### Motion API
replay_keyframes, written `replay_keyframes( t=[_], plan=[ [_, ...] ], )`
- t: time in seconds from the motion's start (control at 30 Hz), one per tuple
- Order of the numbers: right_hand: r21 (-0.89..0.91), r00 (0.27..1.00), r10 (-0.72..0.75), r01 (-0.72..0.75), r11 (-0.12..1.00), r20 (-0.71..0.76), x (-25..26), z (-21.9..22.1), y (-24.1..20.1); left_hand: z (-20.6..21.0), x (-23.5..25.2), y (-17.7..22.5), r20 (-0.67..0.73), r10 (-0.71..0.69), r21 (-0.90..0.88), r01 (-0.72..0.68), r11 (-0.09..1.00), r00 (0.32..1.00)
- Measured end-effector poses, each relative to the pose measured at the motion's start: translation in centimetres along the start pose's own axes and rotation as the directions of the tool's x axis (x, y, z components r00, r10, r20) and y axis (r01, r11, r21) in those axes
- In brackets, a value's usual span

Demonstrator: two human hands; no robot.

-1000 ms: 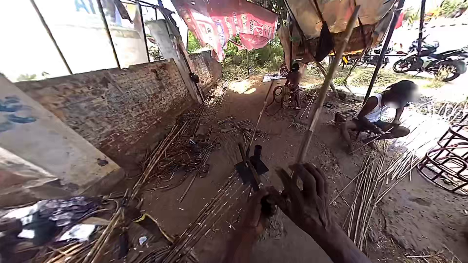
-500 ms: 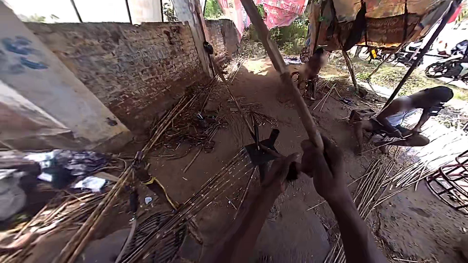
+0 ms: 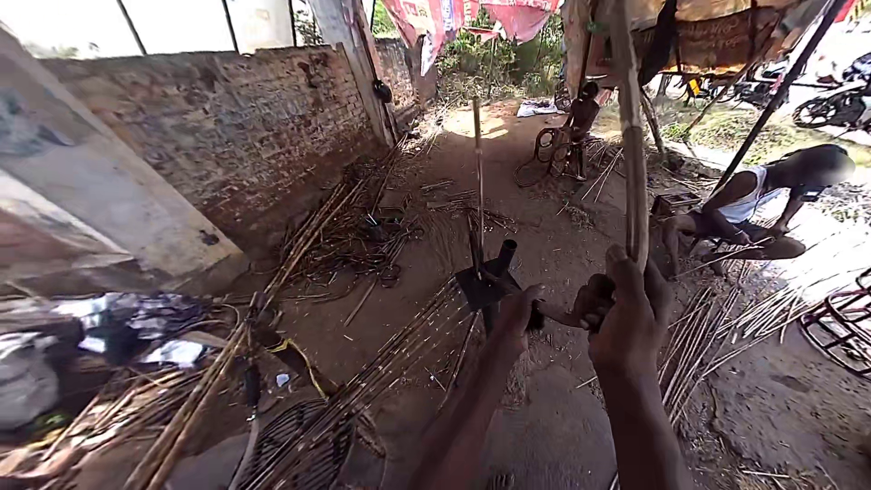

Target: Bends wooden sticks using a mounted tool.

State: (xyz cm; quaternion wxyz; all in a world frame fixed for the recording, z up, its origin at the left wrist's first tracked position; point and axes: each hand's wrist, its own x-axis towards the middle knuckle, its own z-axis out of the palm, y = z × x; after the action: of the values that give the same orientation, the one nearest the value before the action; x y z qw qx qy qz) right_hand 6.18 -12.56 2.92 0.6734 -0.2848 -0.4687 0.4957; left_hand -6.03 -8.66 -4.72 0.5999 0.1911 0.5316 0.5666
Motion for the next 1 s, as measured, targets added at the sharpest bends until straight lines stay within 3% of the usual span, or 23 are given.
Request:
replay_keyframes(
  t=[0.03, 0.1, 0.2, 0.3, 0.4, 0.47, 0.53, 0.6, 0.7, 0.83, 1.0],
  plan=[
    [0.053, 0.997, 0.035, -0.032, 0.998, -0.062, -0.3, 0.1, -0.1, 0.0, -0.2, 0.6, -0.051, -0.014, -0.003, 0.014, 1.0, 0.999],
    [0.208, 0.968, 0.113, -0.066, 0.976, -0.222, 0.6, -0.6, -0.3, 0.4, 0.5, 1.0, -0.02, 0.012, 0.021, -0.011, 1.0, 1.0],
    [0.327, 0.912, 0.201, -0.079, 0.942, -0.358, 3.8, -5.1, 0.6, 2.8, 2.5, 0.4, 0.023, 0.042, 0.148, -0.045, 0.988, 0.999],
    [0.386, 0.909, 0.273, -0.139, 0.912, -0.316, 9.1, -10.9, 3.0, 6.3, 5.4, 0.2, 0.006, 0.03, 0.242, -0.031, 0.97, 1.0],
    [0.391, 0.904, 0.329, -0.208, 0.897, -0.272, 14.0, -13.8, 4.6, 8.7, 7.3, -0.7, -0.106, 0.027, 0.265, 0.002, 0.964, 0.994],
    [0.37, 0.92, 0.295, -0.189, 0.91, -0.257, 14.0, -13.1, 3.7, 8.6, 7.2, -0.2, -0.11, 0.02, 0.259, 0.009, 0.966, 0.994],
    [0.38, 0.942, 0.236, -0.133, 0.915, -0.24, 10.2, -10.6, 2.5, 6.5, 5.9, 0.4, -0.052, 0.025, 0.238, -0.012, 0.971, 0.998],
    [0.411, 0.926, 0.206, -0.062, 0.91, -0.318, 5.6, -7.0, 2.2, 4.2, 4.4, 0.5, -0.043, 0.056, 0.214, -0.046, 0.976, 0.998],
    [0.495, 0.881, 0.278, -0.059, 0.867, -0.382, 2.0, -2.9, 5.0, 1.5, 2.7, 0.0, -0.048, 0.04, 0.202, -0.03, 0.979, 0.998],
    [0.574, 0.799, 0.392, -0.073, 0.816, -0.456, 3.3, -2.1, 8.0, 2.6, 1.4, -0.7, -0.05, 0.014, 0.217, -0.003, 0.976, 0.999],
    [0.511, 0.812, 0.411, -0.166, 0.843, -0.415, 9.4, -5.5, 8.8, 6.8, 4.4, -0.5, -0.086, -0.009, 0.306, 0.036, 0.951, 0.996]
  ],
)
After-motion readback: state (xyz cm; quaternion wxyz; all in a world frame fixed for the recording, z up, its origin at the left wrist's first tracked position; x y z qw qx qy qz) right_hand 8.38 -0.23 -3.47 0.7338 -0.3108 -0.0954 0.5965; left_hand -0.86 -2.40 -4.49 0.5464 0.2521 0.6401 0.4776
